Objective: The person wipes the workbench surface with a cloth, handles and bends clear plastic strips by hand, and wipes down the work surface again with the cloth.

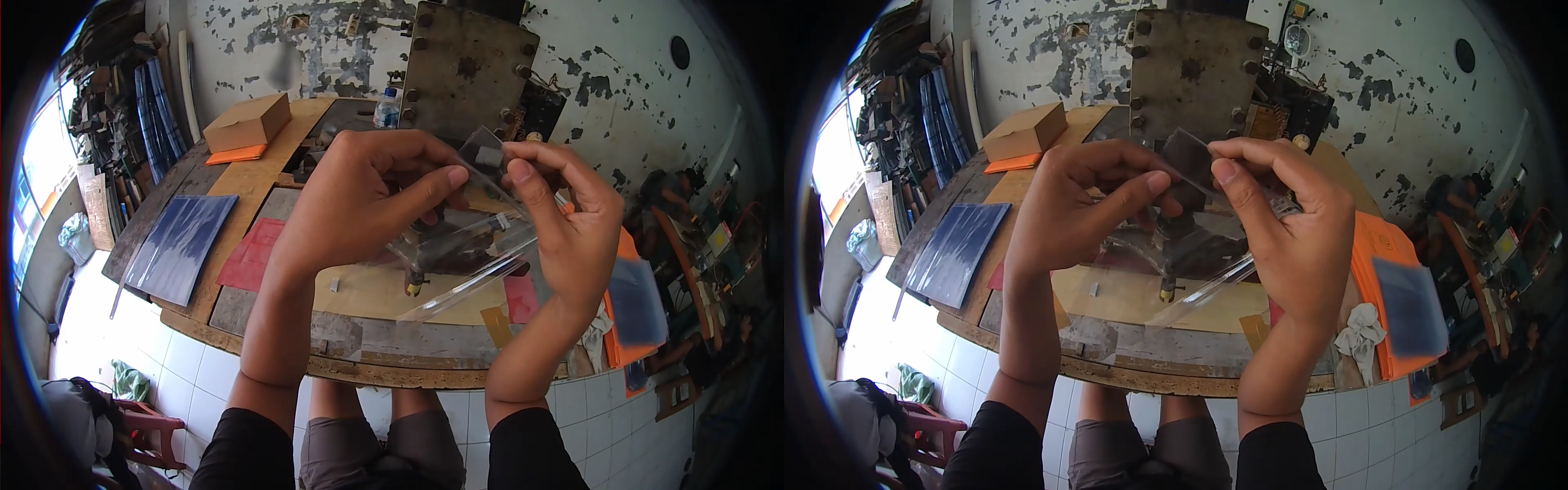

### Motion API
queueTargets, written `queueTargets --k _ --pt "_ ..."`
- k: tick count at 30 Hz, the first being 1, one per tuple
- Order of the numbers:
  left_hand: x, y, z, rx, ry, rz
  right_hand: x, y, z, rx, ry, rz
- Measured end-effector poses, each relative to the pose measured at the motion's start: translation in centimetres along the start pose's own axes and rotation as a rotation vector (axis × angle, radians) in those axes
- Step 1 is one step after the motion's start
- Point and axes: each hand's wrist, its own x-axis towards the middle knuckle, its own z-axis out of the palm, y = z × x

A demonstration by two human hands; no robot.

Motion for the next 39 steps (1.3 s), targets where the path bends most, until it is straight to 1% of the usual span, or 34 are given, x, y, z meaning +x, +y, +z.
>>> queueTargets --k 11,14,23,27,30,32,33,36,39 --pt "0.0 0.0 0.0 -0.030 -0.009 -0.014 0.0 0.0 0.1 -0.019 -0.005 -0.022" --pt "0.1 -0.6 0.6 -0.090 0.036 0.045 0.0 -0.2 0.1 -0.022 -0.013 -0.025" --pt "0.1 -0.3 0.4 -0.135 0.001 -0.007 0.1 -0.1 0.3 -0.030 -0.028 -0.058" --pt "0.1 -0.3 0.3 -0.141 0.026 0.028 0.1 0.0 0.0 -0.020 -0.041 -0.036" --pt "0.3 -0.6 -0.1 -0.127 0.112 0.105 0.3 0.2 -0.6 0.026 -0.037 0.053" --pt "0.4 -0.6 -0.5 -0.135 0.185 0.157 0.5 1.1 -1.3 0.147 -0.063 0.024" --pt "0.1 0.0 -0.7 -0.080 0.224 0.133 0.6 1.4 -1.4 0.207 -0.076 0.010" --pt "0.2 0.0 -0.9 -0.069 0.259 0.155 0.8 1.3 -1.1 0.345 -0.035 0.003" --pt "0.5 -0.7 -1.0 -0.141 0.252 0.208 0.8 0.9 -0.9 0.383 0.026 0.027"
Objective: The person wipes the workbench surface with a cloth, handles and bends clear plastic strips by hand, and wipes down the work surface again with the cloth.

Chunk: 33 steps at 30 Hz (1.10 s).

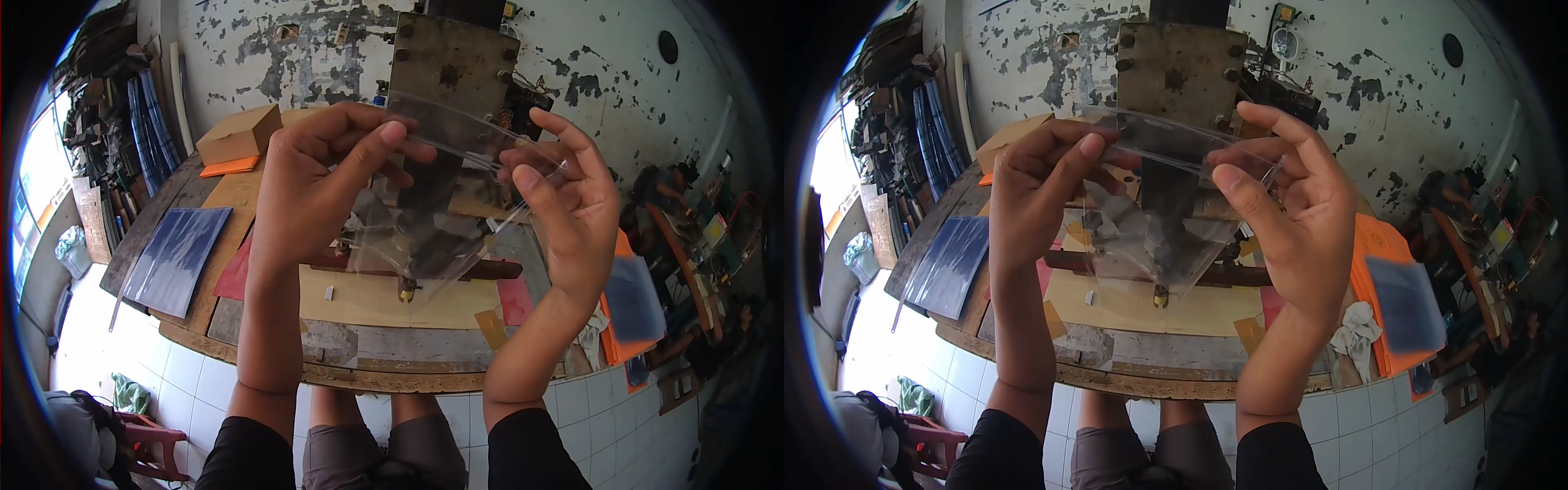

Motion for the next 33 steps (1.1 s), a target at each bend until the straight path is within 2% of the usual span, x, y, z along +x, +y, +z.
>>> queueTargets --k 6,33 --pt "0.1 -0.5 0.1 -0.003 0.018 -0.045 0.1 -0.2 0.0 0.037 0.034 0.048" --pt "0.0 -0.2 0.4 0.004 0.001 -0.109 -0.1 0.0 0.2 -0.015 0.076 -0.016"
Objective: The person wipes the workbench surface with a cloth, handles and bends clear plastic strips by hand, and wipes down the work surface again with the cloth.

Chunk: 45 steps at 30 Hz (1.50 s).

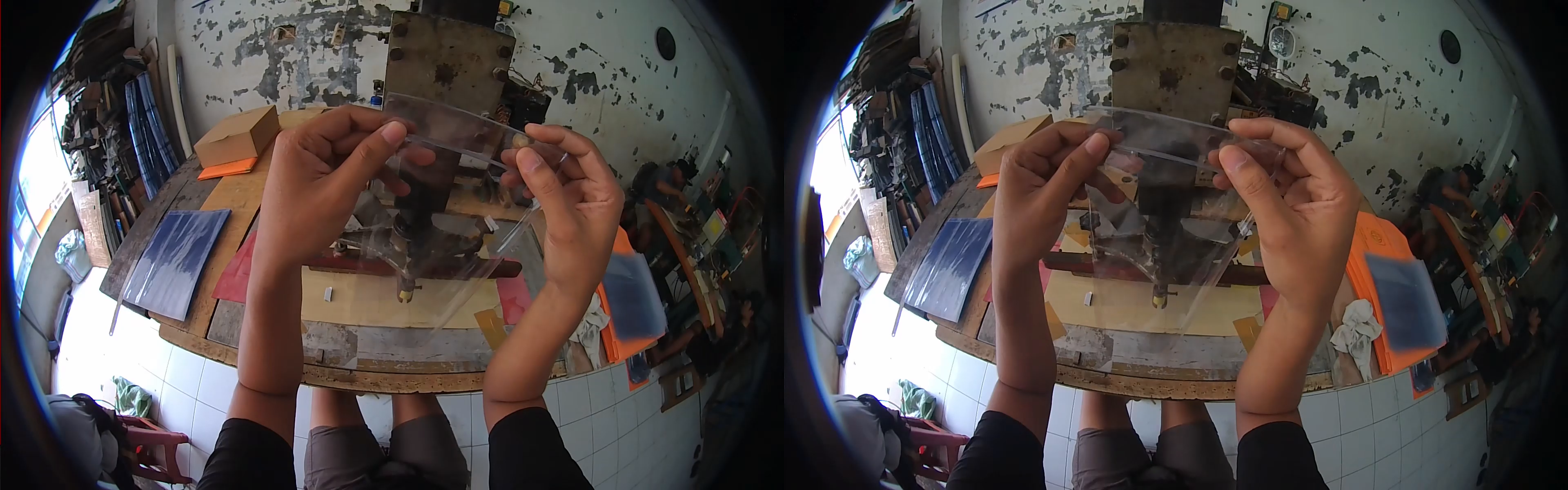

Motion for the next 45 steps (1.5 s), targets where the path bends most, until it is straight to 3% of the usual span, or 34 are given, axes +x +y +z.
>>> queueTargets --k 24,30,36,45 --pt "0.5 -0.3 -0.7 0.036 -0.063 -0.108 0.4 0.9 0.3 -0.011 0.028 -0.025" --pt "-0.5 0.4 0.9 0.012 0.036 0.073 -0.1 0.5 0.5 -0.022 -0.050 -0.019" --pt "-0.5 1.1 1.2 -0.063 0.002 -0.037 -0.5 0.1 1.2 0.009 -0.055 0.023" --pt "-0.2 0.7 0.3 -0.015 0.053 0.008 0.1 -0.1 0.5 0.068 -0.019 0.066"
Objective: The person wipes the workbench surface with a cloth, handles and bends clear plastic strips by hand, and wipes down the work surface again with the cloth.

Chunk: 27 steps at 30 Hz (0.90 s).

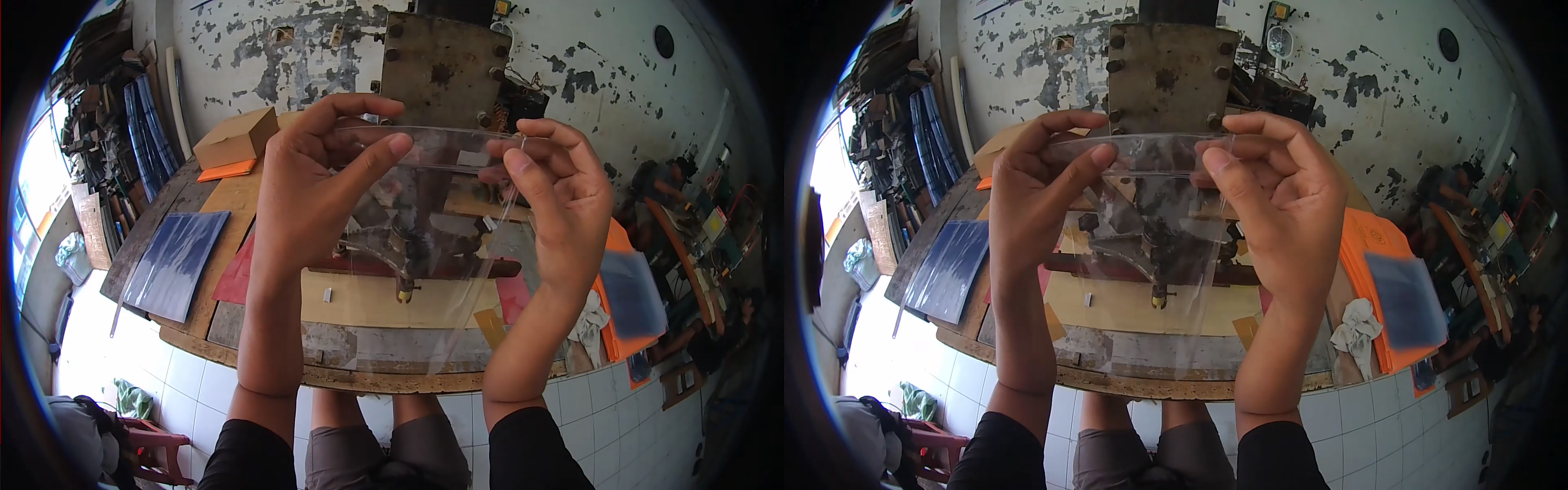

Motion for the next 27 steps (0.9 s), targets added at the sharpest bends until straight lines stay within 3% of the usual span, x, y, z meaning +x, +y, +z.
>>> queueTargets --k 27 --pt "-0.05 -0.13 0.36 0.040 0.001 0.035 -0.14 -0.13 0.05 -0.070 0.045 -0.043"
